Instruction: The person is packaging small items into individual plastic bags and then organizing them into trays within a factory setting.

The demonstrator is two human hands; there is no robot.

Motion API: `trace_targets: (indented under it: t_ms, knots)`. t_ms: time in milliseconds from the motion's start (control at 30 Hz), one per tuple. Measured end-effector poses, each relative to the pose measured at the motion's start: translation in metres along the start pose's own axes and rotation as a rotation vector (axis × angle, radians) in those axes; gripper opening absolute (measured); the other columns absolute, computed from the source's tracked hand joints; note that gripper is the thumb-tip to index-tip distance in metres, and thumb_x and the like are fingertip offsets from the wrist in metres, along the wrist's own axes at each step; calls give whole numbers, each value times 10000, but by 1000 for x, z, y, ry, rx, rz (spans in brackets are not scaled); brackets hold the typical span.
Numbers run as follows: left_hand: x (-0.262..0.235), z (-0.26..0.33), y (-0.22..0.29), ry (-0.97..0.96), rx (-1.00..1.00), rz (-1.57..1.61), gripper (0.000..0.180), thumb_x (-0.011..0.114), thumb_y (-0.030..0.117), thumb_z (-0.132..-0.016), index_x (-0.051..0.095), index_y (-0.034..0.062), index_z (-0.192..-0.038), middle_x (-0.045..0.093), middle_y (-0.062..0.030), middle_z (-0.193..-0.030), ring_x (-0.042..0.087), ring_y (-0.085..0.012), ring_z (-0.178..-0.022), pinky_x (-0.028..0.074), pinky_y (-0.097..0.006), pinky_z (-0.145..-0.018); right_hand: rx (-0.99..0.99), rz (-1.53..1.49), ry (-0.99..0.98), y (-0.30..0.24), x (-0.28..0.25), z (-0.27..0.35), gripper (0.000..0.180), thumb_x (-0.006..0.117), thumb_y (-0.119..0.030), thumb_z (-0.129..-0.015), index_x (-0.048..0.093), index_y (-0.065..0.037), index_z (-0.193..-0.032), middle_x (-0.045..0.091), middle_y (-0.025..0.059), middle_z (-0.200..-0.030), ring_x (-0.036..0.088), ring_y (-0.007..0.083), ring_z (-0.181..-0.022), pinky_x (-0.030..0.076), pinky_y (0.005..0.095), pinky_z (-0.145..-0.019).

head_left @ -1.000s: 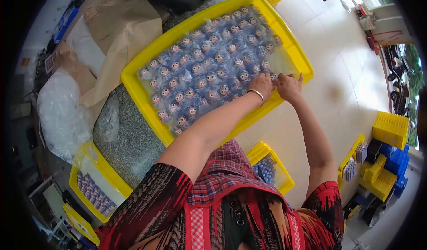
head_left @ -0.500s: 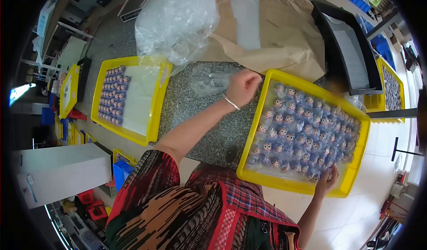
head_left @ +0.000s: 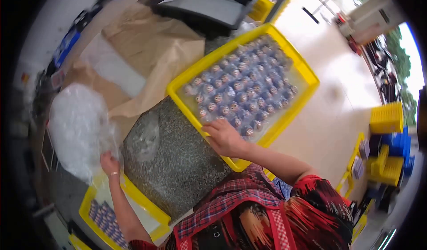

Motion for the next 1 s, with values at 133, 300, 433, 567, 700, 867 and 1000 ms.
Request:
trace_targets:
  t_ms: [133, 300, 433, 567, 700, 867, 1000]
  knots:
    - [1, -10, 6, 202, 162, 135, 158, 545, 84, -822, 594, -33, -916, 586, -204, -898, 549, -389, -853, 434, -447, -779, 143, -36, 23, -6, 17, 31, 245, 589, -75, -777, 568, -35, -1018, 579, 131, -981, 562, 312, -931, 436, 421, -814]
    - [-43, 0, 77, 149, 154, 281, 211, 524, 151, -911, 557, -34, -1006, 591, -202, -925, 560, -383, -848, 444, -406, -756, 261, -14, 188, -31, 7, 90, 247, 588, -80, -779, 563, -29, -1019, 574, 130, -954, 567, 318, -906, 447, 419, -794]
    - [-112, 36, 160, 204, 104, 463, 306, 535, 222, -933, 544, -13, -1128, 611, -189, -1045, 593, -337, -904, 469, -381, -797, 245, -83, 283, -45, -10, 127, 192, 588, -95, -767, 545, -16, -937, 546, 142, -865, 554, 338, -867, 448, 445, -748]
    - [-162, 99, 296, 185, 210, 651, 312, 544, 254, -921, 605, 4, -1097, 621, -215, -1001, 588, -360, -866, 480, -391, -853, 220, -244, 405, -57, -48, 166, 369, 618, -139, -761, 516, 4, -1086, 533, 175, -1012, 553, 352, -945, 452, 441, -801]
    - [-191, 183, 438, -295, 245, 1058, 271, 446, 203, -955, 633, 11, -998, 629, -167, -924, 579, -339, -849, 454, -395, -907, 107, -237, 626, -68, -107, 218, 541, 624, -128, -786, 431, -4, -1276, 470, 176, -1241, 534, 339, -1067, 455, 400, -882]
    - [-121, 254, 553, -787, 503, 1598, 237, 483, 188, -967, 538, -12, -1082, 621, -140, -1002, 612, -247, -876, 508, -344, -723, 229, -677, 514, -42, -137, 304, 757, 666, -183, -745, 306, -12, -1389, 413, 209, -1257, 494, 303, -1102, 410, 366, -947]
    - [-125, 297, 614, -983, 677, 1519, 247, 498, 184, -957, 540, 0, -1116, 622, -131, -1056, 623, -225, -920, 532, -341, -744, 498, -831, 395, -48, -180, 393, 816, 666, -190, -757, 245, -27, -1437, 372, 202, -1329, 465, 269, -1168, 398, 341, -978]
Point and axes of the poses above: each hand's wrist, its own z-axis away from the middle knuckle, its own x-axis out of the palm, y = z × x, the point moved 3 cm from there along -z, towards the middle knuckle
